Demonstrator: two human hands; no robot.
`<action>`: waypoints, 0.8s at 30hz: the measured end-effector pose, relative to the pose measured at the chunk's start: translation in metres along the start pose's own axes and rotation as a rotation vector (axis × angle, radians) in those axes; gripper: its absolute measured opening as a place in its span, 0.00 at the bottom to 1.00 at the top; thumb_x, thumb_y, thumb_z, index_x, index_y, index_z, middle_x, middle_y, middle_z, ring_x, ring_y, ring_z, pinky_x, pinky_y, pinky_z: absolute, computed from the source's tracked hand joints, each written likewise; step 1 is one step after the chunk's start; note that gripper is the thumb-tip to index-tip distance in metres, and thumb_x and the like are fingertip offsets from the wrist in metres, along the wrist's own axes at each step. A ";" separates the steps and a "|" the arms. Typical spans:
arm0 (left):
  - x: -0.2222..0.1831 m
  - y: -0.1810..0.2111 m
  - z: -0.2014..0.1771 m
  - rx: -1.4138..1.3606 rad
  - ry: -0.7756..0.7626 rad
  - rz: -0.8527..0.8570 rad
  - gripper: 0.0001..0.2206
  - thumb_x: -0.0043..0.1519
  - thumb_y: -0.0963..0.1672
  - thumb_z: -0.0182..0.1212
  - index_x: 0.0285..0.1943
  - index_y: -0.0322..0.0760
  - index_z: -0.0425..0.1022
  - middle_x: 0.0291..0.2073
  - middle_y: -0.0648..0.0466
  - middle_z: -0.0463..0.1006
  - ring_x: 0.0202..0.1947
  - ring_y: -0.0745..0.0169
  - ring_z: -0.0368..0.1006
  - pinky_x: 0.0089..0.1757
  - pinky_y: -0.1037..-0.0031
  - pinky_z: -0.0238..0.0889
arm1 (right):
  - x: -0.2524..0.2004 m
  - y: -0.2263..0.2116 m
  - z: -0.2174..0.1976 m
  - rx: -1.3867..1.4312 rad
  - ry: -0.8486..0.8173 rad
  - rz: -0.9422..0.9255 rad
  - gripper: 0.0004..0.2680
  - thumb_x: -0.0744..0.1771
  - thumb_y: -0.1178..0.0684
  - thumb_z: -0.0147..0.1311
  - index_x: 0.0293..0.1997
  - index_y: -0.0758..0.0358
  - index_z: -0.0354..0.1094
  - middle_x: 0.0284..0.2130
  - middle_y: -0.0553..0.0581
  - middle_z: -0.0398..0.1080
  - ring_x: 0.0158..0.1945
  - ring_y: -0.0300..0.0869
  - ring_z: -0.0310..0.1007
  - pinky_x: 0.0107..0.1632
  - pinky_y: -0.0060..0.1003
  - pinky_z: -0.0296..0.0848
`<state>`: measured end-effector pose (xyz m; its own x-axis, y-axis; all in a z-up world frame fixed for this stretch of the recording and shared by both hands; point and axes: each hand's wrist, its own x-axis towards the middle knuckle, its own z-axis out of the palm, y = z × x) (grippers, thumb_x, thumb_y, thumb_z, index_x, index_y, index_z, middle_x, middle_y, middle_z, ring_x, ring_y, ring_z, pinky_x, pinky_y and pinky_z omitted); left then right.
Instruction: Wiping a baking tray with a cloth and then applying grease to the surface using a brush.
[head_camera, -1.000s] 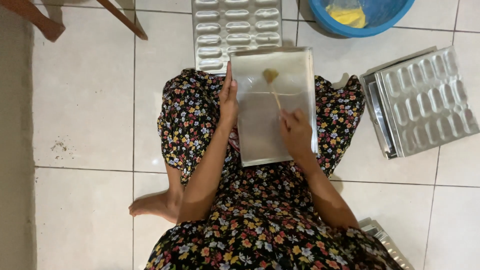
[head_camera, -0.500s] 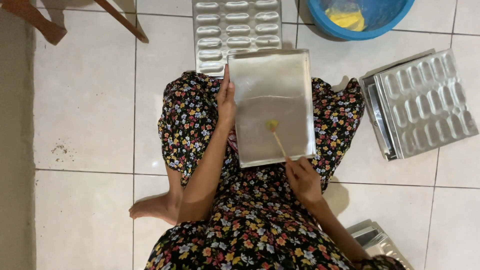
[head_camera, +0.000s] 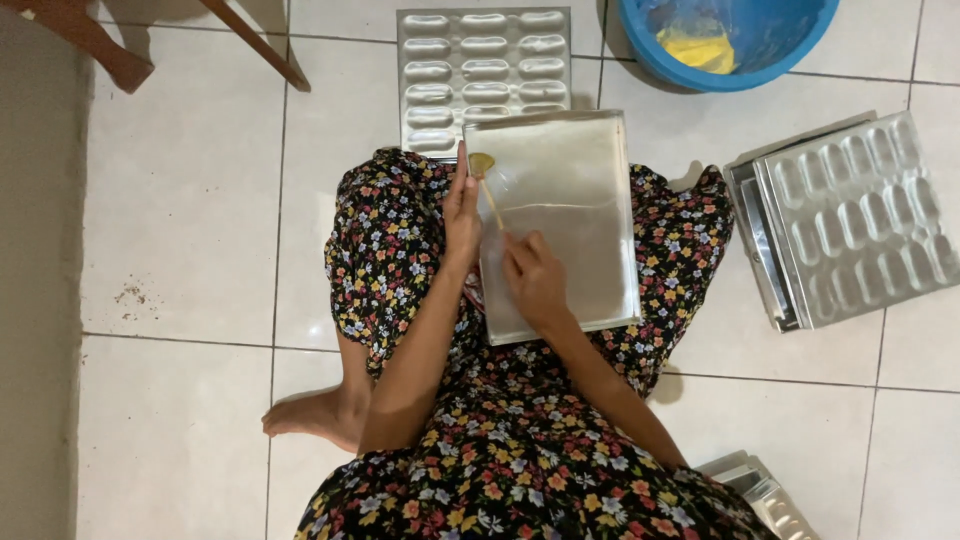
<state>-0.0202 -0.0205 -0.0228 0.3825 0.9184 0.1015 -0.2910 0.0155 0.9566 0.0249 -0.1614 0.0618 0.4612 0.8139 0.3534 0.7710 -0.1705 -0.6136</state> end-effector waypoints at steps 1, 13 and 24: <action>-0.002 0.007 0.000 0.001 -0.002 -0.004 0.22 0.77 0.47 0.45 0.82 0.46 0.56 0.78 0.56 0.57 0.76 0.61 0.52 0.73 0.61 0.42 | 0.003 0.019 -0.005 0.000 -0.001 0.004 0.09 0.68 0.60 0.58 0.52 0.63 0.78 0.32 0.53 0.65 0.29 0.49 0.75 0.30 0.37 0.74; 0.003 0.016 0.000 0.009 0.007 0.010 0.21 0.77 0.45 0.46 0.81 0.43 0.58 0.76 0.51 0.59 0.77 0.57 0.51 0.73 0.61 0.42 | 0.010 0.112 -0.058 -0.039 0.203 0.104 0.09 0.69 0.64 0.55 0.54 0.74 0.77 0.31 0.56 0.66 0.25 0.41 0.71 0.28 0.30 0.69; 0.005 -0.003 0.000 -0.039 -0.004 0.060 0.21 0.78 0.46 0.47 0.81 0.43 0.58 0.78 0.55 0.58 0.77 0.62 0.51 0.72 0.65 0.44 | -0.157 0.026 -0.149 -0.070 0.066 0.343 0.10 0.68 0.62 0.59 0.55 0.66 0.78 0.25 0.58 0.68 0.24 0.43 0.70 0.29 0.34 0.68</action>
<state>-0.0173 -0.0155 -0.0255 0.3665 0.9166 0.1596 -0.3476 -0.0242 0.9373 0.0377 -0.3758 0.0955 0.7245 0.6649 0.1816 0.5932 -0.4673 -0.6555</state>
